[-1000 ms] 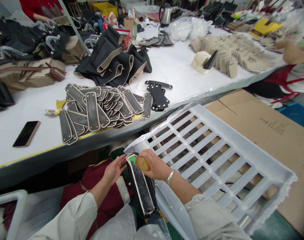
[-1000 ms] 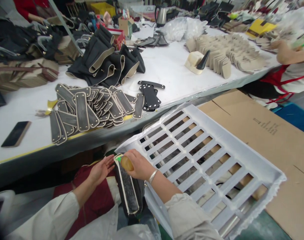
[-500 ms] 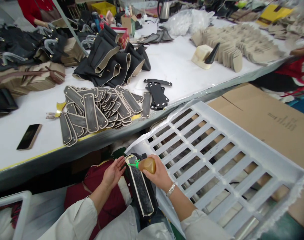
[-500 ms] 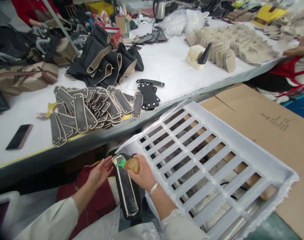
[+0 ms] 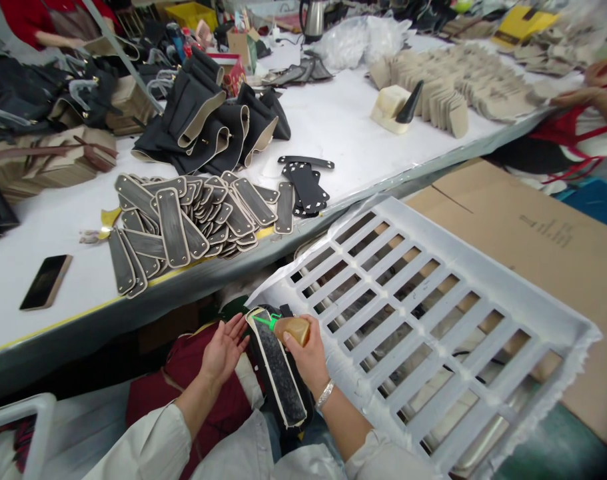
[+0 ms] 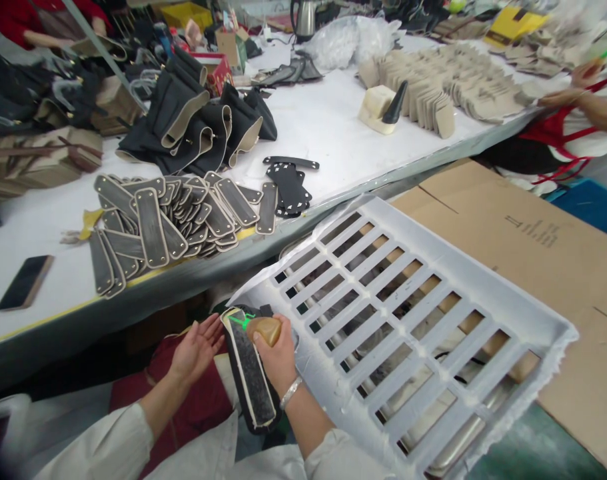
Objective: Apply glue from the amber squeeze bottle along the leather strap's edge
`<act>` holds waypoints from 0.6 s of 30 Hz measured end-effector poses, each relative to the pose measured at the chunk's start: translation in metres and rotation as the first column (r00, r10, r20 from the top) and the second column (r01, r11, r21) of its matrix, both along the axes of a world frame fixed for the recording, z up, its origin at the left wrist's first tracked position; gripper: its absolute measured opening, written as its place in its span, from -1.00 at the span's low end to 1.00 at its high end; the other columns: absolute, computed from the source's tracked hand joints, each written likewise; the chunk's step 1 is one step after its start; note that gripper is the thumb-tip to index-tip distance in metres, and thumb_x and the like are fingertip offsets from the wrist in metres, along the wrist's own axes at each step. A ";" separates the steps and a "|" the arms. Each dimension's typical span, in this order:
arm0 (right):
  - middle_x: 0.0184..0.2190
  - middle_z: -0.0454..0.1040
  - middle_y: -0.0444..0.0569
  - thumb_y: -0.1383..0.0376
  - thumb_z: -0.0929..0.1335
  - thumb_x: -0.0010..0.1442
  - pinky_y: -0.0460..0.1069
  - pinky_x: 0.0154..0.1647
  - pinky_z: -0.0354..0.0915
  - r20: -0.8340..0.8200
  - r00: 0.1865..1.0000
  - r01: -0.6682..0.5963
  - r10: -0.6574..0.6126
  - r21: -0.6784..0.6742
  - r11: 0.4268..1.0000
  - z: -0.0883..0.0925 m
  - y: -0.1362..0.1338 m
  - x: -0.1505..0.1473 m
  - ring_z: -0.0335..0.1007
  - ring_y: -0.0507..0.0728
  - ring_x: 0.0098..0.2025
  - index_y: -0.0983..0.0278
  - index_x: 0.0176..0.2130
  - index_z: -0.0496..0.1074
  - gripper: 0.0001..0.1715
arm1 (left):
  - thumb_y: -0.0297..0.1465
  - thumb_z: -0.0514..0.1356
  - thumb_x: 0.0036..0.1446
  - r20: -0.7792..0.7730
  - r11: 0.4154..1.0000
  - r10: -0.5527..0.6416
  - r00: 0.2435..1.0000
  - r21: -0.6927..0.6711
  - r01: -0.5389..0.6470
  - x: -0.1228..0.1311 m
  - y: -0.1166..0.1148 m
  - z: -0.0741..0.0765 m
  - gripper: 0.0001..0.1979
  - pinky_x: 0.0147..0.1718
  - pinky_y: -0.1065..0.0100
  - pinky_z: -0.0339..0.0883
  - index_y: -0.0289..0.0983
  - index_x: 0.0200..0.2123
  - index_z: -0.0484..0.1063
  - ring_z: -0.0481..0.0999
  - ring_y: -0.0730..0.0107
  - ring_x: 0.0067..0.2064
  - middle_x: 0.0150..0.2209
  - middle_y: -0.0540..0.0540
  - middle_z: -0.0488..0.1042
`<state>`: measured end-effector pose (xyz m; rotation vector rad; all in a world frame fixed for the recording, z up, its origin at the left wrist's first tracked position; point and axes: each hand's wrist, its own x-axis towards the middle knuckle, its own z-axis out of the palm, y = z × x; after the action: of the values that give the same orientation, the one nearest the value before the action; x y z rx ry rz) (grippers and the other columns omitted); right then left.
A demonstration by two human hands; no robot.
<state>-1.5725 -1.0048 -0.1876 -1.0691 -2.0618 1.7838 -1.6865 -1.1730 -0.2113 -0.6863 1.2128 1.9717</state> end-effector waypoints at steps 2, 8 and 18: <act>-0.11 0.35 -0.01 0.24 0.37 0.01 0.16 0.00 0.29 0.026 1.000 -0.013 0.012 0.053 0.999 0.002 -0.004 -0.002 0.33 0.18 -0.09 0.21 -0.03 0.19 -0.49 | -0.17 -0.11 0.30 0.000 1.000 -0.005 1.000 -0.001 0.005 0.000 -0.001 -0.001 -0.57 -0.15 0.36 0.34 -0.24 0.01 0.39 0.26 0.31 0.15 0.15 -0.16 0.28; -0.13 0.36 0.00 0.22 0.35 0.04 0.12 -0.08 0.32 0.046 0.999 0.006 -0.009 0.051 0.999 0.006 -0.010 -0.010 0.33 0.19 -0.10 0.22 -0.02 0.18 -0.50 | -0.17 -0.11 0.30 0.006 1.000 -0.016 1.000 -0.001 0.016 0.000 -0.002 -0.002 -0.57 -0.16 0.35 0.33 -0.23 0.01 0.39 0.26 0.32 0.15 0.15 -0.15 0.27; -0.28 0.35 -0.09 0.21 0.36 0.01 0.06 -0.35 0.43 0.059 0.998 -0.004 0.010 -0.093 0.996 0.015 0.000 -0.018 0.39 0.12 -0.33 0.17 -0.11 0.18 -0.57 | -0.14 -0.10 0.29 -0.026 1.000 -0.026 0.999 0.000 0.026 0.001 -0.004 -0.005 -0.57 -0.15 0.33 0.32 -0.23 0.02 0.38 0.21 0.29 0.19 0.16 -0.16 0.26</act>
<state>-1.5902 -1.0049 -0.1729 -1.1550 -2.0368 1.8901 -1.6852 -1.1770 -0.2162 -0.6439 1.2303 1.9649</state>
